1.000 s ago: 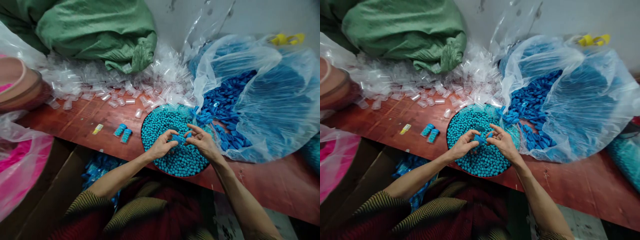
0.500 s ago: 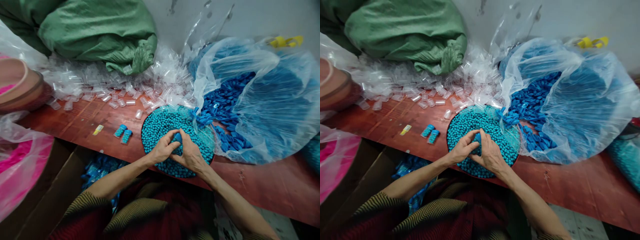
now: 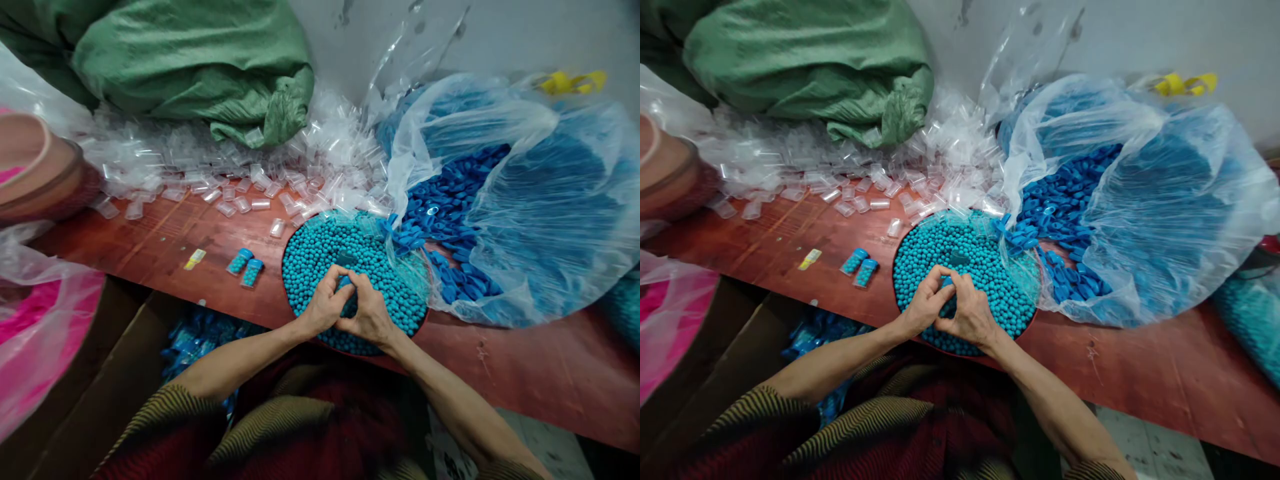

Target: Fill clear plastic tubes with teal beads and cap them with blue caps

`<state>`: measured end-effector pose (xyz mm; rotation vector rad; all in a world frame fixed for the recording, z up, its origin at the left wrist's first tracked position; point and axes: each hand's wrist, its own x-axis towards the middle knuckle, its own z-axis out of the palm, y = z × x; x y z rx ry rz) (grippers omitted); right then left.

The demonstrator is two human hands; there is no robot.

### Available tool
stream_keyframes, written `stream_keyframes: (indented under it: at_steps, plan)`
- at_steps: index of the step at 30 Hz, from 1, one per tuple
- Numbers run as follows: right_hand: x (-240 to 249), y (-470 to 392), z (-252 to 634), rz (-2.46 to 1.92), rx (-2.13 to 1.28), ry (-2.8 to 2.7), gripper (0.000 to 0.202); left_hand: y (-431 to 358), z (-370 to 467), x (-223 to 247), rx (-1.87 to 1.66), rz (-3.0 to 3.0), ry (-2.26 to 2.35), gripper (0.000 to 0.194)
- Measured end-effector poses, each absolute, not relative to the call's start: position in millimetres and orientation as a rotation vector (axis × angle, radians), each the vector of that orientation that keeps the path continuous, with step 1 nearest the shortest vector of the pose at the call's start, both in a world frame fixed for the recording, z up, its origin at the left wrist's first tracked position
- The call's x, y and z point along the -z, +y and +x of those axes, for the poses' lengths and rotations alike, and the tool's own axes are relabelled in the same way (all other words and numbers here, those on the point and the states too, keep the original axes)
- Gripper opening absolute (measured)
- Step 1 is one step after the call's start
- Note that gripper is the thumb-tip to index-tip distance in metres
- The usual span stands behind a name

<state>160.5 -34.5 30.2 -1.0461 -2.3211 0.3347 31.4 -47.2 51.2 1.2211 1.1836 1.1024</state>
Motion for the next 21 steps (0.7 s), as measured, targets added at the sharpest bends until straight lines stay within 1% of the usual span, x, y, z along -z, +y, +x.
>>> stream_keyframes:
  at_steps: [3, 6, 8, 12, 13, 15, 16, 18, 21]
  plan:
    - [-41, -39, 150, -1.133, -0.34, -2.479, 0.082, -48, 14, -48, -1.049, 1.379, 1.281, 0.015]
    - [-54, -38, 147, -1.1, -0.323, -2.615, 0.078, -50, -22, -46, -1.06, 1.456, 1.403, 0.021]
    - [-57, -32, 154, -1.145, -0.318, -2.579, 0.067, -52, -54, -46, -1.032, 1.447, 1.565, 0.03]
    - [-50, -5, 187, -1.263, -0.411, -2.345, 0.033, -55, -112, -44, -0.877, 1.534, 2.072, 0.035]
    - [-48, 4, 198, -1.289, -0.413, -2.272, 0.028, -55, -120, -43, -0.827, 1.587, 2.202, 0.037]
    - [-46, 23, 218, -1.387, -0.356, -2.119, 0.026, -53, -125, -42, -0.781, 1.696, 2.397, 0.039]
    - [-46, 31, 226, -1.452, -0.304, -2.069, 0.026, -51, -121, -42, -0.802, 1.75, 2.431, 0.038]
    - [-48, 42, 237, -1.59, -0.19, -2.047, 0.026, -45, -103, -43, -0.902, 1.853, 2.341, 0.033]
    - [-52, 46, 232, -1.698, -0.06, -2.109, 0.027, -29, -59, -46, -0.938, 1.999, 1.965, 0.027]
